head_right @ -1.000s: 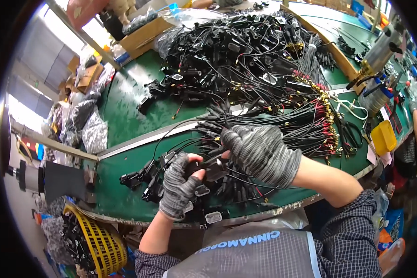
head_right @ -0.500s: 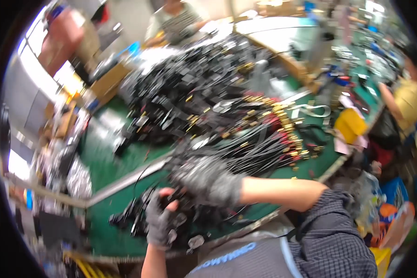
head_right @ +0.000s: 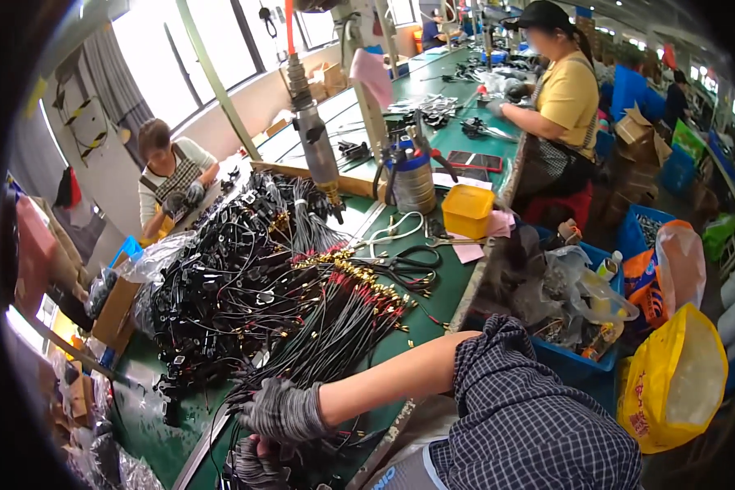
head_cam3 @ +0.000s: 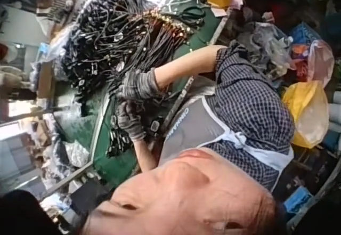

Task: Assembling and organizing bundles of electrical wire harnesses at a manual workstation.

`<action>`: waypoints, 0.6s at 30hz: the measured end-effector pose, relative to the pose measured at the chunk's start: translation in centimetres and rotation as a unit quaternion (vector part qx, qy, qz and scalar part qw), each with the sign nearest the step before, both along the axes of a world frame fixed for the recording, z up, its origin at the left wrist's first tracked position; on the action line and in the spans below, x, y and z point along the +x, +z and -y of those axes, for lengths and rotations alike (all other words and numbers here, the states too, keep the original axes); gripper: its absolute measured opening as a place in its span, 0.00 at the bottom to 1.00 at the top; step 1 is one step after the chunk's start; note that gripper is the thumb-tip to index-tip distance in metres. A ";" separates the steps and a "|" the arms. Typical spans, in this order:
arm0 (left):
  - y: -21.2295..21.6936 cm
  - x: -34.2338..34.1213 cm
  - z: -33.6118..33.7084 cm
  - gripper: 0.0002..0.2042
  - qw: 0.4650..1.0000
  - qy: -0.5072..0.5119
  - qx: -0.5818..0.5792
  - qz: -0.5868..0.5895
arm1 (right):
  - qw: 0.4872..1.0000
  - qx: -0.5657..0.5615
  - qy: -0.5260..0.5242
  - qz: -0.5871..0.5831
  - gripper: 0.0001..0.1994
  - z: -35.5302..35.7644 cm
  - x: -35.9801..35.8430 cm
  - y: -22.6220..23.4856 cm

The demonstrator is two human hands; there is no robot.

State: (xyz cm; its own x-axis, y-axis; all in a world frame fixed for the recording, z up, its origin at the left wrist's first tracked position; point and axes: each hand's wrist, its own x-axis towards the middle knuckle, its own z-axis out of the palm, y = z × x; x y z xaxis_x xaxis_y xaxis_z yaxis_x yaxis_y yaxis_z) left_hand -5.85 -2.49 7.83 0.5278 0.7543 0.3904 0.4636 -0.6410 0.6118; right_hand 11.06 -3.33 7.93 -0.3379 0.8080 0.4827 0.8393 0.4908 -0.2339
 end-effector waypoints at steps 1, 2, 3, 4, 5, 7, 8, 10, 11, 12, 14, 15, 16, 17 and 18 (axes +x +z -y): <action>0.6 0.2 0.5 0.10 1.000 -0.008 0.002 0.002 | 1.000 -0.020 -0.021 -0.001 0.12 0.9 0.8 1.0; 1.0 0.0 0.7 0.11 0.998 -0.002 -0.059 0.026 | 1.000 -0.019 -0.024 0.000 0.12 1.7 1.9 1.8; 1.4 -0.1 1.0 0.12 0.992 0.003 -0.119 0.050 | 0.998 0.028 -0.045 0.039 0.10 2.7 3.3 2.7; 1.5 -0.3 1.4 0.13 0.981 0.011 -0.179 0.073 | 0.992 0.075 -0.061 0.078 0.09 3.7 4.5 3.6; 1.5 -0.7 1.9 0.13 0.981 0.011 -0.180 0.075 | 0.992 0.075 -0.061 0.079 0.09 5.3 5.3 5.4; 1.3 -1.2 2.8 0.14 0.985 -0.021 -0.162 0.055 | 0.955 -0.155 -0.180 0.180 0.15 8.7 5.8 9.1; 1.2 -1.1 3.3 0.14 0.987 -0.038 -0.151 0.046 | 0.954 -0.152 -0.182 0.183 0.15 9.4 5.4 8.2; 0.1 -0.4 4.3 0.12 0.987 -0.076 -0.135 0.042 | 0.953 0.015 -0.234 0.193 0.15 10.3 4.1 3.8; -0.7 0.0 4.8 0.11 0.986 -0.110 -0.122 0.035 | 0.941 0.098 -0.256 0.196 0.15 11.0 3.1 2.8; -1.2 0.2 5.3 0.09 0.983 -0.143 -0.110 0.027 | 0.941 0.100 -0.256 0.196 0.15 11.8 2.1 2.0; -1.5 0.2 6.2 0.09 0.988 -0.138 -0.061 0.023 | 0.976 0.045 -0.197 0.077 0.14 13.0 -0.1 1.5; -1.5 0.0 6.4 0.09 0.991 -0.131 -0.011 0.022 | 0.987 0.018 -0.161 0.018 0.14 13.1 -0.8 1.5; -1.4 -0.2 6.7 0.09 0.992 -0.123 0.037 0.019 | 0.988 0.019 -0.152 0.017 0.14 13.2 -1.0 1.3; -1.3 -0.7 7.0 0.09 0.993 -0.112 0.038 0.017 | 0.991 0.006 -0.134 0.007 0.16 13.1 -1.0 0.9; -1.2 -1.0 7.4 0.08 0.993 -0.112 0.024 0.023 | 0.993 -0.007 -0.118 -0.004 0.18 13.1 -0.9 0.6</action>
State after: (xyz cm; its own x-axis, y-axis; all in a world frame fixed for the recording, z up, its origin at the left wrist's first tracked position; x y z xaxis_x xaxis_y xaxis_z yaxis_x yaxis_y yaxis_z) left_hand -6.83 -9.88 6.60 0.6612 0.6003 0.4499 0.2789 -0.7534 0.5955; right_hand 10.19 -16.44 8.53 -0.1340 0.8707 0.4733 0.9288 0.2768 -0.2463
